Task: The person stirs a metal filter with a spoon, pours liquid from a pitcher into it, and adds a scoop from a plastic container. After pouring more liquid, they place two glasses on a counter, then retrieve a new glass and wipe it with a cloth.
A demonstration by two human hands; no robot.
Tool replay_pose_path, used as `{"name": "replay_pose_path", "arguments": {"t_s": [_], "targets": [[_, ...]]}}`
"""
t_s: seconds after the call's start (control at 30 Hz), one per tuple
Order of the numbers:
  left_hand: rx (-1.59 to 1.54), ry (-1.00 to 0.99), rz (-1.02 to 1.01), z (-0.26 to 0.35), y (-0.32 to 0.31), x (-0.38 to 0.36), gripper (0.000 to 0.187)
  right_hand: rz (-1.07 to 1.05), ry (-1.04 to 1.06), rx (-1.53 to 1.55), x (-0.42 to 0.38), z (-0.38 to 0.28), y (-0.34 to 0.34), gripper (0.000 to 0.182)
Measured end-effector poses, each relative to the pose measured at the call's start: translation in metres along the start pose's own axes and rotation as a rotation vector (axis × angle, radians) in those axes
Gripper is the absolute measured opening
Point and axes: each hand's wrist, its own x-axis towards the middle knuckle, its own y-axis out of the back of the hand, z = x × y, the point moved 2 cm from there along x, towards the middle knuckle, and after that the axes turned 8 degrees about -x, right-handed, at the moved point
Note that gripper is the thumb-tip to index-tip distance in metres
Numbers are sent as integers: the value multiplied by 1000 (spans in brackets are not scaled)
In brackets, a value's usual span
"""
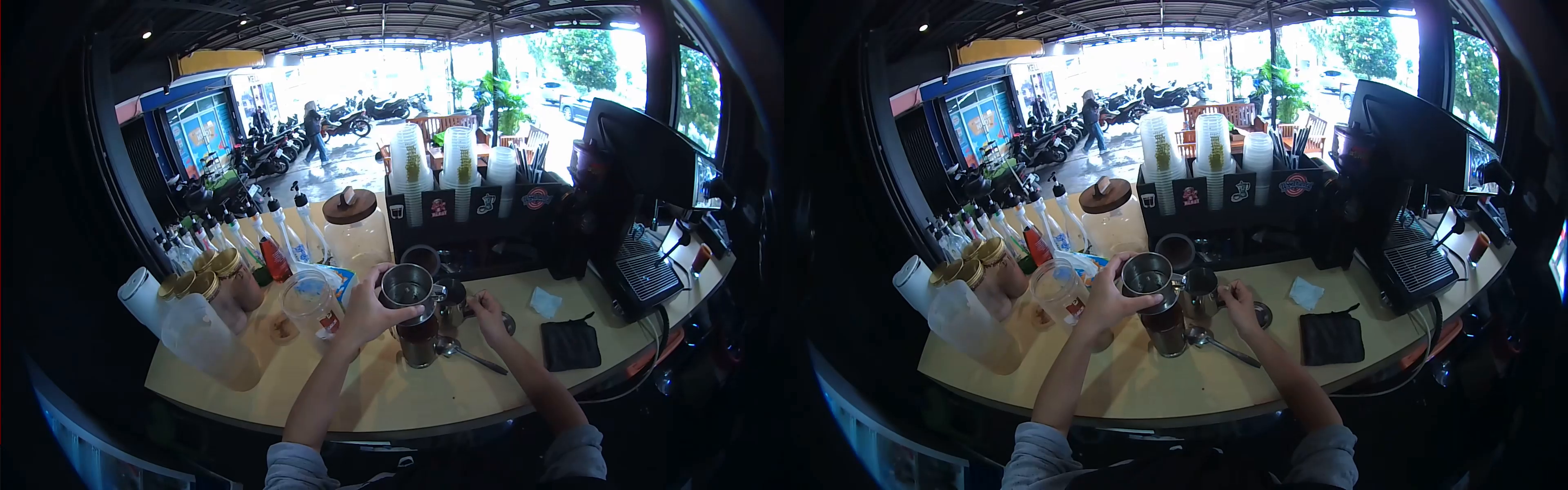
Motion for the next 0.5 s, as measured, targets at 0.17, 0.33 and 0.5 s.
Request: {"name": "replay_pose_path", "arguments": {"t_s": [0.17,0.33,0.5], "targets": [[20,-3,22,-1,-1,-2,83,107,128,-289,-8,-2,8,22],[-8,9,38,-4,-4,-5,79,198,256,-460,-35,-29,24,32],[-38,-19,49,-5,-11,-9,75,176,252,-336,-63,-39,46,32]]}}
